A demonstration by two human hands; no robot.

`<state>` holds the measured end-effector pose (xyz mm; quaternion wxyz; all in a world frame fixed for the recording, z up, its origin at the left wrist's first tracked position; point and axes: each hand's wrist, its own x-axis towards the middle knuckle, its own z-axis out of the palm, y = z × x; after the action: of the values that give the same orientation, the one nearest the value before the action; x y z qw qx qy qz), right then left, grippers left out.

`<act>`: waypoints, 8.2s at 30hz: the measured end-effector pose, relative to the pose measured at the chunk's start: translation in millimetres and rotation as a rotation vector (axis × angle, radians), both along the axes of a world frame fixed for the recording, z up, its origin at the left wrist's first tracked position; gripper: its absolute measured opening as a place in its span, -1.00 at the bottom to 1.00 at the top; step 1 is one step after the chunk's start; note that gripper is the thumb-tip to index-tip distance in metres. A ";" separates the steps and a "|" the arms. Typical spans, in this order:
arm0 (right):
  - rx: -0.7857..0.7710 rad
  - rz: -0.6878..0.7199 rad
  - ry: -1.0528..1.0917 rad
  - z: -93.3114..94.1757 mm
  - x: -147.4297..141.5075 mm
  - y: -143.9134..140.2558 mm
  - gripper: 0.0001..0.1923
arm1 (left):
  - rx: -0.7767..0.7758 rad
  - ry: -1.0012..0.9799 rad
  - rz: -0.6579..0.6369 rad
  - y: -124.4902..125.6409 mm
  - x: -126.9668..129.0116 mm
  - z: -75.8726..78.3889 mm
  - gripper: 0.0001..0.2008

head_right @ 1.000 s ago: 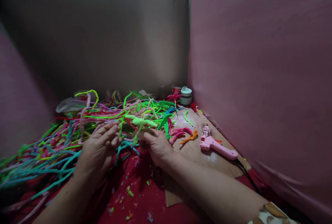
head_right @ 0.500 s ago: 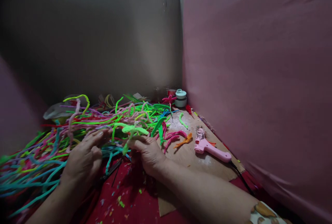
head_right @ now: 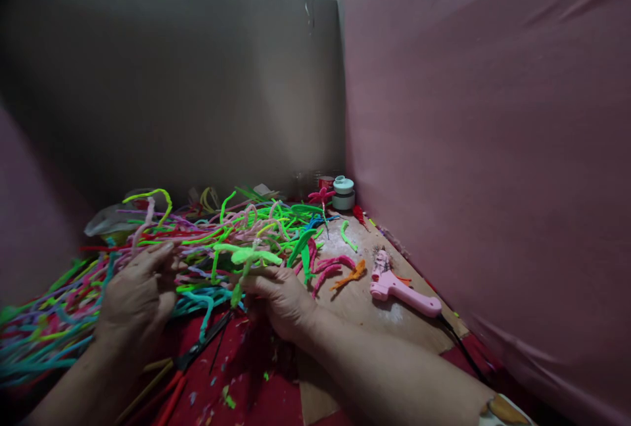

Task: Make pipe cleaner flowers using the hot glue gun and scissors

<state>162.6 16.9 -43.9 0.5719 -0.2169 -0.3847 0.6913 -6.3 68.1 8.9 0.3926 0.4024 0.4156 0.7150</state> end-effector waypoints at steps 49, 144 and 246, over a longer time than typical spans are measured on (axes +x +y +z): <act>0.037 -0.095 -0.081 -7.3 -7.9 -9.0 -0.81 | -0.318 0.109 -0.661 -65.8 43.9 -29.7 -0.69; 0.263 -0.142 -0.192 14.7 4.0 -17.4 -0.82 | -0.166 0.271 -0.775 -67.2 24.4 -26.0 -0.75; 0.063 -0.230 -0.121 -2.7 -6.6 -13.4 -0.85 | 0.185 0.979 -0.205 -70.0 33.5 -37.1 -0.84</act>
<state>156.0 3.6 -46.6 0.6298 -0.2826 -0.4127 0.5943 27.2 -1.9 -28.2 0.1827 0.7621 0.4440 0.4344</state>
